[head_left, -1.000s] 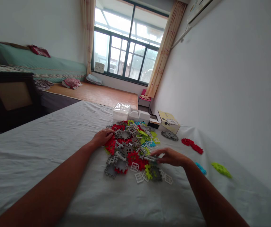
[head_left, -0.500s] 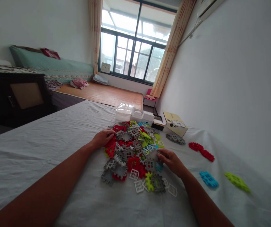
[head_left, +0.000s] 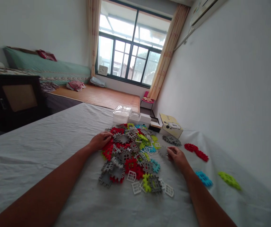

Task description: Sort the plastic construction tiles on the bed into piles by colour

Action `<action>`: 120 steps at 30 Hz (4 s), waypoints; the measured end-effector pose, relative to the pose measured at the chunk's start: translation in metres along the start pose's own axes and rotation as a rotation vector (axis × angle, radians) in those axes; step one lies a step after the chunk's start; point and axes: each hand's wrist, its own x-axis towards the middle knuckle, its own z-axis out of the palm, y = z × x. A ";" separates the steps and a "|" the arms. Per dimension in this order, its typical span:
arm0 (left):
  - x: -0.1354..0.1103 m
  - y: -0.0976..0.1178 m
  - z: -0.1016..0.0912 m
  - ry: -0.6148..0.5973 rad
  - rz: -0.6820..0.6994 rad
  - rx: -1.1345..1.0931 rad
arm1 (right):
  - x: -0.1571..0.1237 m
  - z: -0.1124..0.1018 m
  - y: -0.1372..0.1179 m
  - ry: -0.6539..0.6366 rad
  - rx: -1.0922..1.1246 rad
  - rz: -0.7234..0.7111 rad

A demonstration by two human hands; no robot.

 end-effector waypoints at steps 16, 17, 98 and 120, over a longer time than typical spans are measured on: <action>-0.001 0.003 0.000 -0.002 -0.010 0.006 | 0.065 0.000 -0.008 0.241 -0.257 -0.114; -0.001 0.003 -0.001 -0.004 -0.014 0.005 | 0.060 0.006 -0.007 0.186 -0.294 -0.157; 0.000 0.012 -0.006 -0.028 -0.043 -0.006 | -0.071 0.024 -0.076 -0.897 -1.142 -0.313; 0.001 0.005 -0.001 -0.009 -0.002 -0.010 | -0.038 0.029 -0.055 -0.686 -0.720 -0.469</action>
